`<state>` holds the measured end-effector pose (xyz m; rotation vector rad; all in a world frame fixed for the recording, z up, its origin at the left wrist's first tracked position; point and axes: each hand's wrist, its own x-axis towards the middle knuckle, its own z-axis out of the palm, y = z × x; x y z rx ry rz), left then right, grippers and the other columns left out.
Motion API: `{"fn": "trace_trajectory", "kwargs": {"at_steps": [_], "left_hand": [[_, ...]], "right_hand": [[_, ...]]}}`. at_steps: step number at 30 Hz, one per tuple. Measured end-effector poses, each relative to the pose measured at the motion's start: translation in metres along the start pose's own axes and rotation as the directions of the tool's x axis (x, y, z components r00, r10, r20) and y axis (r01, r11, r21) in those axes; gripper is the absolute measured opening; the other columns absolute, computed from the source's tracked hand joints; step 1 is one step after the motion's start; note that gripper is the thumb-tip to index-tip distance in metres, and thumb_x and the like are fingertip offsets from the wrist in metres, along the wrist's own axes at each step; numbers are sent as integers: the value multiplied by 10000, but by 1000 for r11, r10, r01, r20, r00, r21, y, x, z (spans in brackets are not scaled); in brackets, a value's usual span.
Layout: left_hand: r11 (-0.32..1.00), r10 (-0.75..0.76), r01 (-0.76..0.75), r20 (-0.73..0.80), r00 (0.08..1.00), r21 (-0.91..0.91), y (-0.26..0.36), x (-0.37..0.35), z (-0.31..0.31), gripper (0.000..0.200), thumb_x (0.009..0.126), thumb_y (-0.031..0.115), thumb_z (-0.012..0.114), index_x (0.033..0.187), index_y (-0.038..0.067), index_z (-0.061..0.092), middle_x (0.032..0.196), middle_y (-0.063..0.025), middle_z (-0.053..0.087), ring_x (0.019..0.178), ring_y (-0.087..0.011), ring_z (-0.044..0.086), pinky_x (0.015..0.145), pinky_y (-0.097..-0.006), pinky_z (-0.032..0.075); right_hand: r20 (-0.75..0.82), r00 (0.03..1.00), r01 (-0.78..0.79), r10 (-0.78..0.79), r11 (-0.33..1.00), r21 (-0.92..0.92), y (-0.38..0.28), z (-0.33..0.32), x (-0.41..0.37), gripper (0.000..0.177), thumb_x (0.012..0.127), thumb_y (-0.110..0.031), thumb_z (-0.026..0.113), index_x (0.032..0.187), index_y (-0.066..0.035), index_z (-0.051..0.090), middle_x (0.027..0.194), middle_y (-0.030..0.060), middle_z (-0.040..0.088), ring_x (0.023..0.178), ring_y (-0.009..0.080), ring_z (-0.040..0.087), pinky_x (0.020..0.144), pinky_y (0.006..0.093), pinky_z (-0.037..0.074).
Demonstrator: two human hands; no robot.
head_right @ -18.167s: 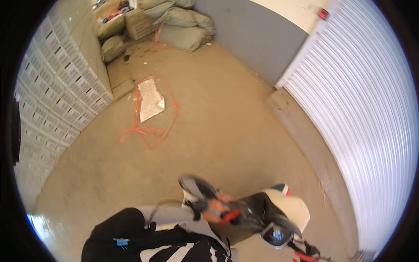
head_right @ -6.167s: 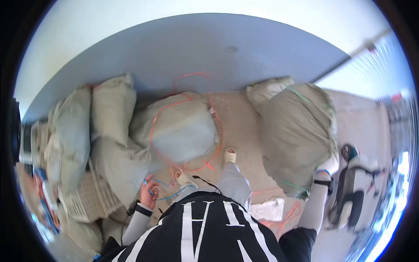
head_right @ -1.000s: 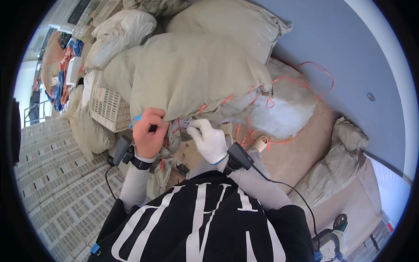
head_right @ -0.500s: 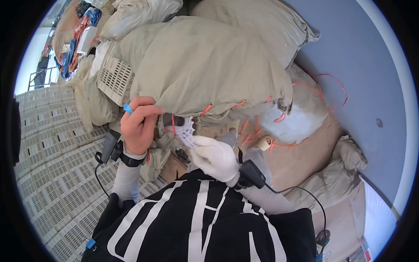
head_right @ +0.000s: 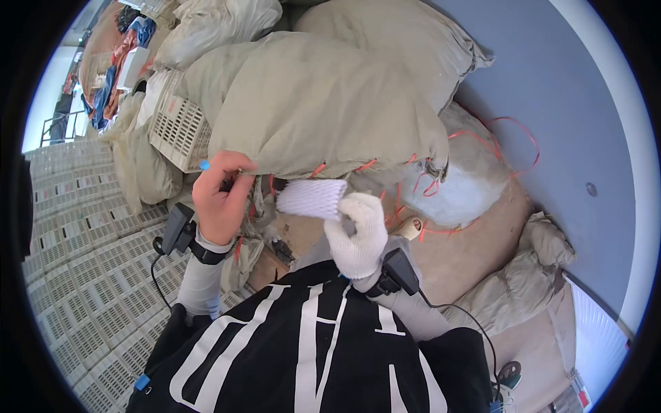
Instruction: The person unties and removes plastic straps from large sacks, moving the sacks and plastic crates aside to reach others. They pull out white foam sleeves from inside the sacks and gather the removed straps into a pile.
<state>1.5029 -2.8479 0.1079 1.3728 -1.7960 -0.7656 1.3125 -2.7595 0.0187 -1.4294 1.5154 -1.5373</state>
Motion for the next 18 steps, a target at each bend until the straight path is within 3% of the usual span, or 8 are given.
{"fn": "trace_trajectory", "kwargs": {"at_steps": [2, 3, 5, 7, 8, 13, 15, 18], "left_hand": [[998, -48, 49, -20, 999, 44, 4, 1, 1, 196, 748, -88, 649, 908, 25, 652, 840, -66, 613, 628, -150, 546, 571, -257, 423], [995, -72, 74, -32, 997, 68, 6, 1, 2, 223, 742, -80, 653, 935, 31, 658, 833, -78, 621, 620, -172, 574, 569, -275, 442], [995, -18, 19, -11, 1000, 95, 4, -3, 10, 232, 749, -52, 652, 963, 38, 662, 837, -91, 628, 634, -205, 601, 577, -295, 465], [988, 100, -100, 4, 995, 119, 4, -2, 21, 236, 754, -21, 652, 980, 47, 665, 844, -102, 635, 669, -248, 626, 594, -323, 491], [974, 184, -184, 13, 983, 136, 6, -3, 28, 234, 756, -5, 652, 982, 53, 666, 849, -106, 639, 697, -275, 639, 607, -342, 507], [978, 105, -136, -186, 977, -161, 30, 2, 42, 237, 749, -36, 646, 972, 34, 688, 820, -114, 636, 706, -256, 632, 633, -331, 493], [966, 137, -190, -275, 952, -178, 39, 3, 40, 219, 763, -22, 644, 971, 32, 686, 815, -113, 629, 708, -250, 625, 638, -320, 487], [955, 44, -135, -326, 944, -262, 53, -15, 27, 202, 777, -9, 642, 971, 29, 684, 810, -110, 620, 686, -243, 604, 637, -301, 478]], "right_hand": [[4, 992, 122, -123, 986, -113, -4, -1, 12, 386, 628, 28, 765, 976, -69, 628, 1000, 131, 609, 870, 308, 617, 738, 334, 506], [55, 940, 339, -336, 916, -213, -3, 6, 21, 366, 658, -28, 740, 997, -86, 618, 1025, 121, 589, 768, 312, 626, 668, 362, 521], [315, 935, 260, -164, 920, -293, -5, 32, 21, 331, 696, -76, 704, 1015, -102, 617, 1044, 115, 582, 700, 308, 627, 622, 382, 524], [530, 844, 221, 80, 849, -480, 2, 57, 20, 255, 768, -139, 612, 1021, -106, 613, 1083, 108, 582, 625, 311, 630, 558, 419, 523], [514, 849, 172, 122, 856, -487, 10, 64, 15, 191, 792, -133, 593, 974, -80, 609, 1115, 138, 578, 649, 330, 632, 541, 422, 512], [644, 764, 372, 43, 787, -493, 5, 70, 59, 177, 783, -122, 610, 951, -67, 617, 977, 152, 606, 651, 346, 629, 562, 425, 511], [743, 669, 505, 14, 725, -468, -10, 60, 79, 172, 780, -118, 617, 942, -61, 620, 922, 157, 618, 652, 352, 628, 571, 426, 511], [883, 463, 688, 80, 596, -415, -49, 22, 91, 164, 775, -111, 627, 928, -53, 625, 839, 165, 635, 653, 362, 627, 584, 428, 511]]}}
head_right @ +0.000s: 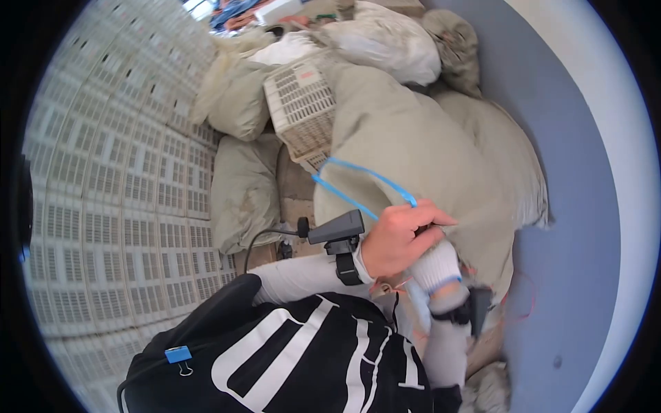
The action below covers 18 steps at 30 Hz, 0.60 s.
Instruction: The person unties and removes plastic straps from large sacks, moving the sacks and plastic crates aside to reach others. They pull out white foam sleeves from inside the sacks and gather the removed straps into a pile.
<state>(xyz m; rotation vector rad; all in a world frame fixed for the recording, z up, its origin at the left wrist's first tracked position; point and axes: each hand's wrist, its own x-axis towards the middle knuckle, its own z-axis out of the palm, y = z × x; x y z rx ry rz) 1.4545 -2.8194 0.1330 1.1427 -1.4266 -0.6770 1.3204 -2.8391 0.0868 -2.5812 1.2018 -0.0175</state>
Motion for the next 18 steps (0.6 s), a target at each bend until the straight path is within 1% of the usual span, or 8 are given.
{"fn": "trace_trajectory", "kwargs": {"at_steps": [2, 7, 9, 11, 14, 15, 17, 18], "left_hand": [[991, -98, 93, -50, 994, -92, 19, -10, -14, 178, 804, 1, 632, 974, 21, 679, 806, -109, 621, 674, -197, 591, 642, -286, 468], [983, -10, -27, -202, 979, -181, 75, -10, -24, 157, 842, 24, 611, 986, -13, 662, 782, -88, 625, 675, -139, 578, 639, -270, 461], [971, 3, -57, -222, 975, -234, 97, 7, -27, 156, 839, 44, 606, 974, -9, 663, 783, -108, 633, 672, -164, 583, 628, -288, 461], [971, 115, -162, -254, 960, -175, 121, 20, -28, 155, 825, 48, 608, 960, 1, 669, 776, -120, 633, 670, -177, 588, 626, -299, 462], [941, 288, -325, -277, 917, -98, 148, 34, -14, 125, 788, 53, 611, 892, 10, 666, 764, -149, 635, 692, -258, 614, 642, -350, 481], [928, 310, -350, -259, 915, -128, 157, 37, -2, 117, 783, 54, 610, 877, 10, 662, 766, -155, 636, 706, -281, 619, 651, -362, 486], [903, 323, -375, -244, 914, -209, 182, 40, 13, 97, 772, 53, 606, 845, 9, 651, 772, -167, 640, 736, -319, 625, 670, -387, 492], [891, 322, -379, -240, 916, -251, 198, 43, 15, 86, 764, 50, 603, 828, 9, 645, 776, -172, 641, 752, -335, 625, 680, -399, 493]], "right_hand": [[81, 995, 70, -64, 995, -73, -3, -20, -20, 159, 771, -107, 633, 918, -47, 628, 783, 171, 646, 654, 368, 626, 592, 429, 510], [-557, 813, 346, -167, 908, 234, -41, -56, -82, 368, 860, 14, 551, 1227, -12, 563, 921, 214, 672, 732, 306, 666, 693, 371, 533], [-716, 684, 431, 142, 714, 553, -41, -21, -118, 471, 891, 79, 476, 1354, -6, 465, 1015, 195, 669, 732, 221, 656, 758, 322, 527], [-495, 647, 335, 580, 366, 868, -55, -10, -149, 291, 929, -4, 482, 1216, 30, 516, 958, 164, 650, 725, 185, 638, 733, 300, 525], [65, 769, 79, 636, -195, 978, -39, 83, -184, 207, 948, -119, 550, 1131, -24, 530, 931, 122, 618, 888, 228, 619, 758, 335, 526], [-164, 870, -21, 465, 367, 930, -40, 104, -185, 255, 925, -173, 581, 1140, -45, 529, 934, 134, 619, 920, 273, 611, 807, 408, 513], [-155, 967, -34, 200, 710, 704, -38, 135, -191, 356, 888, -280, 611, 1163, -72, 524, 971, 161, 613, 985, 343, 588, 894, 511, 466], [-70, 978, -58, 196, 579, 813, -38, 147, -191, 408, 873, -332, 610, 1178, -77, 521, 1005, 178, 606, 1018, 368, 573, 933, 542, 433]]}}
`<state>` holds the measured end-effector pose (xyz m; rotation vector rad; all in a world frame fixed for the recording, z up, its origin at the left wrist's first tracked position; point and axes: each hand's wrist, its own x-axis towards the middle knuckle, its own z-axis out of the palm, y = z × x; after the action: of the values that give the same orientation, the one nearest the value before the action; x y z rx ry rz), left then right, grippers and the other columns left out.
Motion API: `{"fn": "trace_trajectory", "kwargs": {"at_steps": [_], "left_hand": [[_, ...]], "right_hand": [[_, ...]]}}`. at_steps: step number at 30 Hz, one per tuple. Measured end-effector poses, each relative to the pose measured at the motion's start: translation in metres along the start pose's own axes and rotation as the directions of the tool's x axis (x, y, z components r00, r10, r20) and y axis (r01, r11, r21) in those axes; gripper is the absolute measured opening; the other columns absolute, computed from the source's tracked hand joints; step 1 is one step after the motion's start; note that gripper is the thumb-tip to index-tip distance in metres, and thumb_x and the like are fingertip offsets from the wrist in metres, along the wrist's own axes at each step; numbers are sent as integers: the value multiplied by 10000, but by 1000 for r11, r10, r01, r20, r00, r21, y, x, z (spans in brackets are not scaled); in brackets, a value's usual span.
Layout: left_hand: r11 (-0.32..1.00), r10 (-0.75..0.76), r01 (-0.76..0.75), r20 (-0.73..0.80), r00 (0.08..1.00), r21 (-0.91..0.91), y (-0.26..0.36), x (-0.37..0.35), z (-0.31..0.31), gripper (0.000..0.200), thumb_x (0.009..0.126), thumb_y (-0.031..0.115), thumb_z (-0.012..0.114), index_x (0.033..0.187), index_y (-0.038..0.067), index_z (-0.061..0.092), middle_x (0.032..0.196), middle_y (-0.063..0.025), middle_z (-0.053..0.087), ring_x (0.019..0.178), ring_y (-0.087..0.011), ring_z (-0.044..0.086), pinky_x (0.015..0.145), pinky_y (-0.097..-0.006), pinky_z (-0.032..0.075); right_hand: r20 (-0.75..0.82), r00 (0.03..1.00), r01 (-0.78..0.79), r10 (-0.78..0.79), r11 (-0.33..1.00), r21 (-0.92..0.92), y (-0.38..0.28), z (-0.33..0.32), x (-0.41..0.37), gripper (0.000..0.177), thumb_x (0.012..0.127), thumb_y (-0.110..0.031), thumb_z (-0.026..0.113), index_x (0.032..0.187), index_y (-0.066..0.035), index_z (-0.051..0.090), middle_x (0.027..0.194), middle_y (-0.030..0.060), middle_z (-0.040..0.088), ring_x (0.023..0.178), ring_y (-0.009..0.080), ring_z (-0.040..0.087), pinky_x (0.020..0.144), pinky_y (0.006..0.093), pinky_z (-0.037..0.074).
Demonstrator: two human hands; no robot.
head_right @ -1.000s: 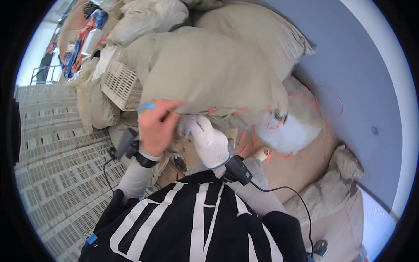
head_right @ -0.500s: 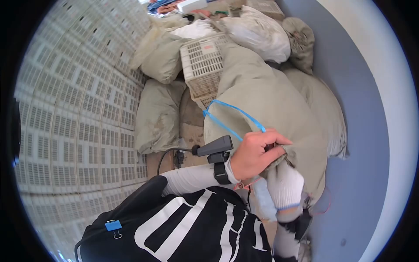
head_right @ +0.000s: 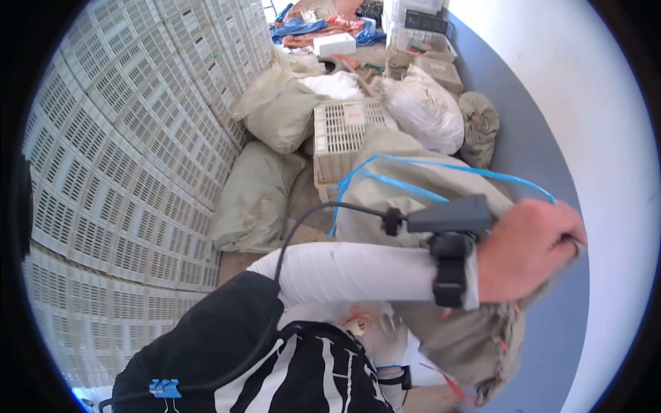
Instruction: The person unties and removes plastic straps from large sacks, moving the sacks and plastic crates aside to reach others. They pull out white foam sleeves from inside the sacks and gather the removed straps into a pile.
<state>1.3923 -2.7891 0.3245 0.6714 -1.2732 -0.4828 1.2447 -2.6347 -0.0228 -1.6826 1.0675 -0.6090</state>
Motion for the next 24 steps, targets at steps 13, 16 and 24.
{"fn": "trace_trajectory", "kwargs": {"at_steps": [13, 16, 24], "left_hand": [[960, 37, 0, 125, 991, -279, 24, 40, -81, 156, 755, 89, 627, 873, -12, 624, 882, -208, 636, 848, -366, 616, 754, -423, 490], [978, 91, -54, 175, 980, -203, 4, 78, -187, 199, 771, 109, 638, 928, -12, 621, 922, -202, 643, 871, -350, 624, 768, -409, 492], [675, 447, -370, 45, 894, 639, -14, 206, -614, 317, 814, 164, 666, 1074, -10, 613, 1029, -186, 660, 931, -307, 645, 803, -371, 499]], "right_hand": [[-202, 920, 309, -335, 939, -148, -224, 24, 306, 271, 860, -270, 584, 1021, -54, 553, 928, 172, 613, 913, 327, 599, 817, 484, 473], [-191, 855, 433, -482, 867, -249, -308, 76, 413, 244, 857, -256, 577, 985, -49, 561, 910, 170, 615, 889, 317, 605, 790, 470, 482], [18, 591, 709, -807, 508, -490, -459, 279, 746, 188, 848, -218, 561, 888, -35, 581, 862, 167, 619, 824, 292, 621, 719, 435, 506]]}}
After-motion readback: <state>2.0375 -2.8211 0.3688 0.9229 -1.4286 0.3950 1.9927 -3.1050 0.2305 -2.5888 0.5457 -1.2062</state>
